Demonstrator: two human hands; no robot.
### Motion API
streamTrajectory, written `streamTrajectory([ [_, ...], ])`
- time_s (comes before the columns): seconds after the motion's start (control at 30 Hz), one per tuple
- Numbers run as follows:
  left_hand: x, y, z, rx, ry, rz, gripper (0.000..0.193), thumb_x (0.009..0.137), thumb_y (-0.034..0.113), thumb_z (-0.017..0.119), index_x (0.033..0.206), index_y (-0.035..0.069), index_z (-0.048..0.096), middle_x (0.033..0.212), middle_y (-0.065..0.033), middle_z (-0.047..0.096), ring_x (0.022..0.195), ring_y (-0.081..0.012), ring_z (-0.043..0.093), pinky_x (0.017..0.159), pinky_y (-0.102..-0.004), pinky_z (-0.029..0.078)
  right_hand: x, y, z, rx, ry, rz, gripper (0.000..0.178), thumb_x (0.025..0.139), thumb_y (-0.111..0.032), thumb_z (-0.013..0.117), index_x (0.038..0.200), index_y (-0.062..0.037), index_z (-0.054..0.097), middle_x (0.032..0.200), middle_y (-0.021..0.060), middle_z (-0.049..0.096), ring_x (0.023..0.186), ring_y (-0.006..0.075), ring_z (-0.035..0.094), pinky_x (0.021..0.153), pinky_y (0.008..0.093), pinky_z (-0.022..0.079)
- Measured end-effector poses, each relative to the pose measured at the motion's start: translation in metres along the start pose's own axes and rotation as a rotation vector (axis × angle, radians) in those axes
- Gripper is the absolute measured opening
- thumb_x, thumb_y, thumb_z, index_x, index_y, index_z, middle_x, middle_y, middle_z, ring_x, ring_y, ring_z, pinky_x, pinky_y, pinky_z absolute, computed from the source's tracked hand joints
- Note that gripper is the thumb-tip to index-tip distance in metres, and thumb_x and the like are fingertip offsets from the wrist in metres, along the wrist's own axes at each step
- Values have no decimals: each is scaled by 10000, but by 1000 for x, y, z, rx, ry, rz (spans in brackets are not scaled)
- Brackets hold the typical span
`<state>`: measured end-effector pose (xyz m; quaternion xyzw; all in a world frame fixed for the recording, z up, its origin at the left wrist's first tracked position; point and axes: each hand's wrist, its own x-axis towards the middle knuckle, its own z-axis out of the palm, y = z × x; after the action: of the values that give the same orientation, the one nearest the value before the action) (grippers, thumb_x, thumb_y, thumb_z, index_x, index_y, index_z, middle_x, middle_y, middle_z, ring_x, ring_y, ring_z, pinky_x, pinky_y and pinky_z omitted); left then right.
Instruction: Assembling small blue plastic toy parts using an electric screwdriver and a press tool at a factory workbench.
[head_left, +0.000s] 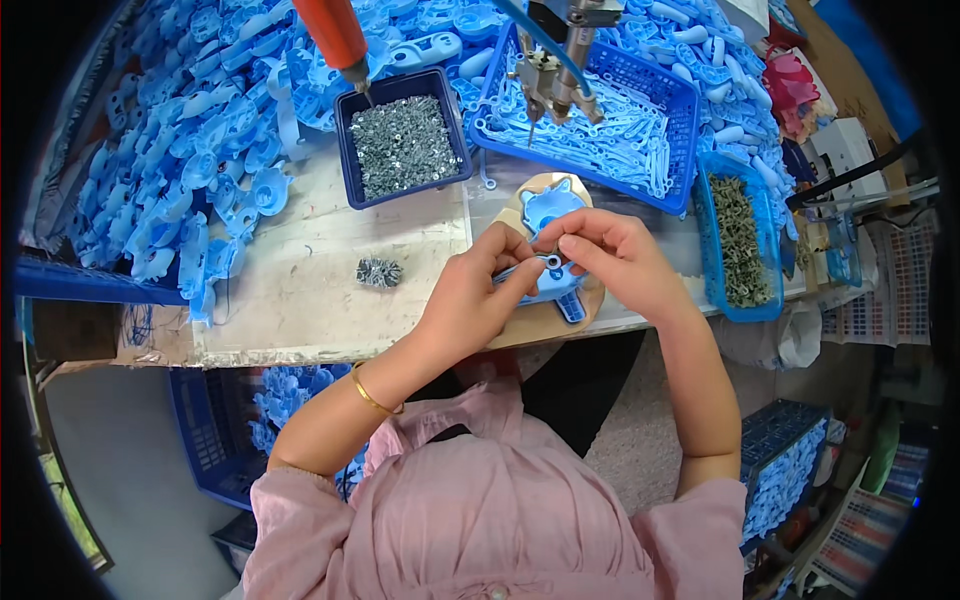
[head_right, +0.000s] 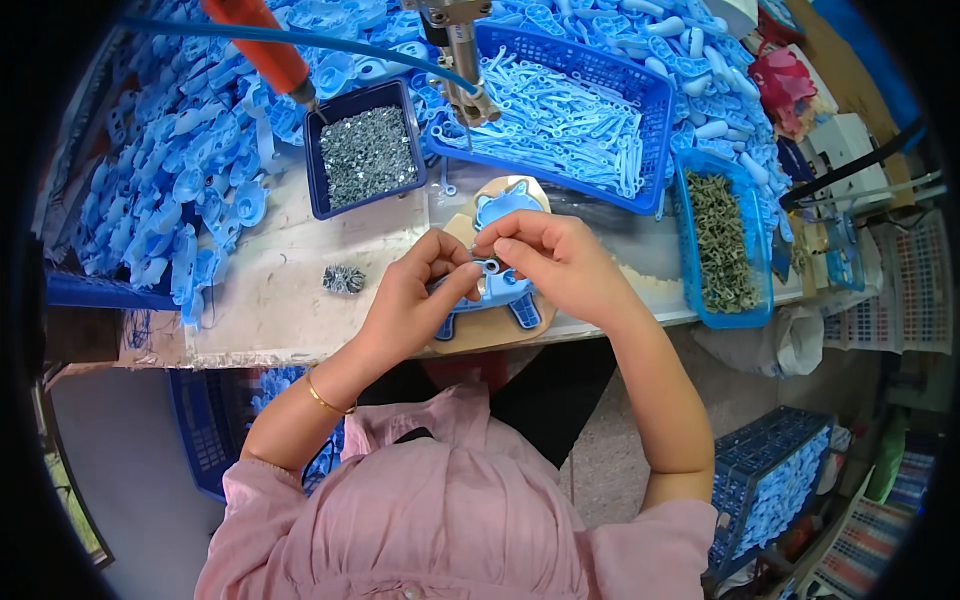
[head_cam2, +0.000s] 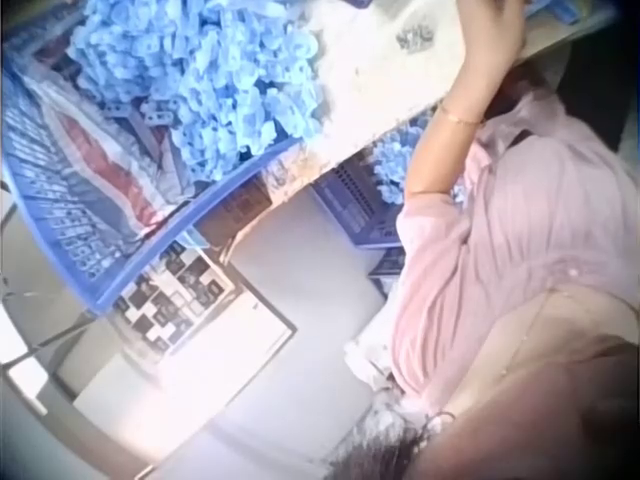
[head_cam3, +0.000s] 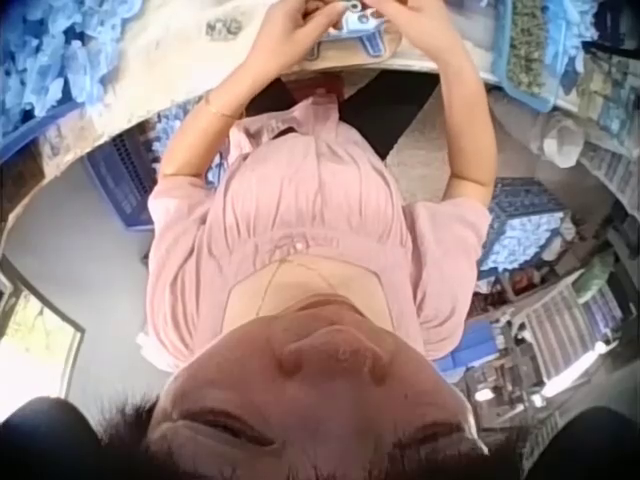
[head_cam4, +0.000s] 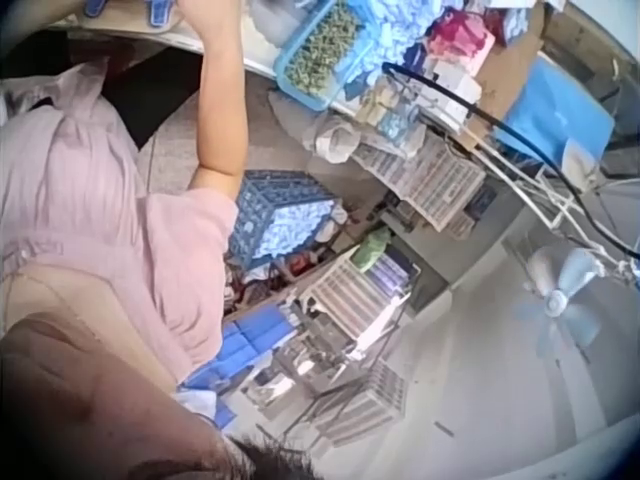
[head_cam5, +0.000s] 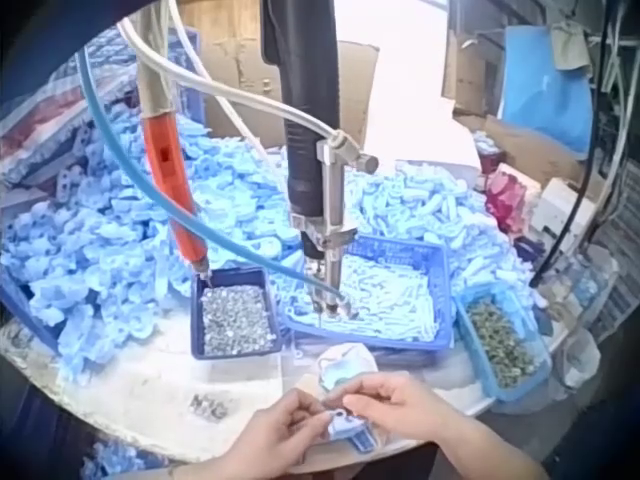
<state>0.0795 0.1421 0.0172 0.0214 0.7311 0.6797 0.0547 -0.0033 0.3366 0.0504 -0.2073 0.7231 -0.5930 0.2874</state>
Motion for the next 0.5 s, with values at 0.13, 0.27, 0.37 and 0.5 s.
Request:
streamTrajectory([
  [0.13,-2,0,4,223,82,88,193,986,161,651,1006,3,542,817,-80,679,743,-121,658,690,-278,515,-5,-1,6,3,20,34,210,993,-81,603,1160,0,702,1044,49,730,931,96,665,811,256,534],
  [0.27,-2,4,8,561,162,189,207,953,177,689,980,15,563,793,-127,690,666,-221,671,625,-312,510,-10,-5,16,-181,122,27,226,979,-46,607,1176,17,697,1003,64,735,883,101,679,766,249,540],
  [0.37,-1,-3,9,557,181,264,211,942,187,701,965,19,576,797,-136,689,649,-260,657,606,-327,503,-10,-8,17,-258,142,23,229,972,-32,607,1175,28,695,988,69,735,855,105,685,744,254,548],
  [0.5,-2,1,4,502,117,237,212,941,189,703,961,21,575,795,-136,689,642,-263,655,598,-335,500,-12,-8,10,-29,53,81,226,966,-19,601,1165,32,696,976,79,735,856,119,691,748,272,566],
])
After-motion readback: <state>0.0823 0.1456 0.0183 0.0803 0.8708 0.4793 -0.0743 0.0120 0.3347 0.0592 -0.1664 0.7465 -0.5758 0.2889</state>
